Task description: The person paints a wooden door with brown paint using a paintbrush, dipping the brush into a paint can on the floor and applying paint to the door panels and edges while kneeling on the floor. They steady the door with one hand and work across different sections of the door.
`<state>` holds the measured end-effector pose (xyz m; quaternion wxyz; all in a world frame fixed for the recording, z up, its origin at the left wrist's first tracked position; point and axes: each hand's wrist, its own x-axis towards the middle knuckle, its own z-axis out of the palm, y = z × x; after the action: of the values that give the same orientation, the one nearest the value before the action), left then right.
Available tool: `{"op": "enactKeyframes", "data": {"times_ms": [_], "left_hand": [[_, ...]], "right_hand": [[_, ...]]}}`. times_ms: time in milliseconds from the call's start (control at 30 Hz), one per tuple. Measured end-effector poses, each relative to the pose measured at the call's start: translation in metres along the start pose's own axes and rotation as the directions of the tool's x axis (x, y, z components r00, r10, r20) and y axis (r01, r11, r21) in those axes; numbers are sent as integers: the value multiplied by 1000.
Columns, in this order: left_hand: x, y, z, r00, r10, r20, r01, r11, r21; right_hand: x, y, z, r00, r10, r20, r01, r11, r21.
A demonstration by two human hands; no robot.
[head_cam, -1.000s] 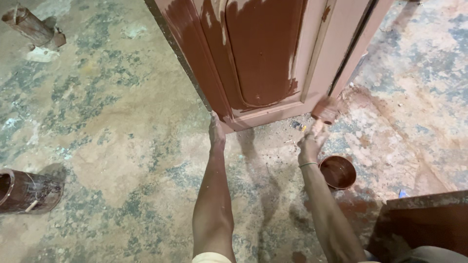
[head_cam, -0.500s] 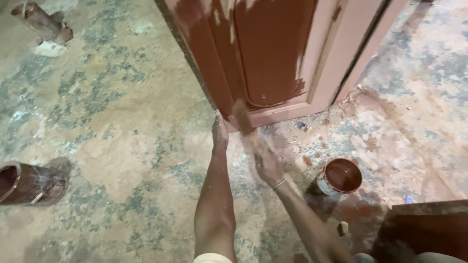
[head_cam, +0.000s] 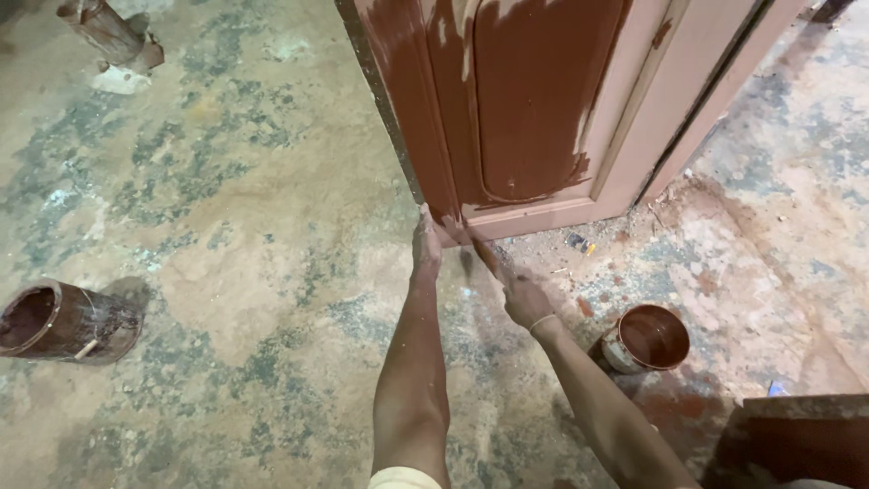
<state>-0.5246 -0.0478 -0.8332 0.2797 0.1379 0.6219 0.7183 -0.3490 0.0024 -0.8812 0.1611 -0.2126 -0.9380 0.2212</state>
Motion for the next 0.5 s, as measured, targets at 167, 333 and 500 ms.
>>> {"op": "enactKeyframes", "data": {"times_ms": [167,333,500], "left_hand": [[6,-7,1,996,90,-25,-91,995,-51],[10,-12,-3,994,107,21,-106,993,-56],[9,-11,-5,1000,-24,-16,23,999,-28]], "right_hand": [[5,3,-7,984,-29,-176,38,998,44],[12,-19,-45,896,24,-444,52,986,157],[13,-22,-34,866,8,-499,67,989,131]]}}
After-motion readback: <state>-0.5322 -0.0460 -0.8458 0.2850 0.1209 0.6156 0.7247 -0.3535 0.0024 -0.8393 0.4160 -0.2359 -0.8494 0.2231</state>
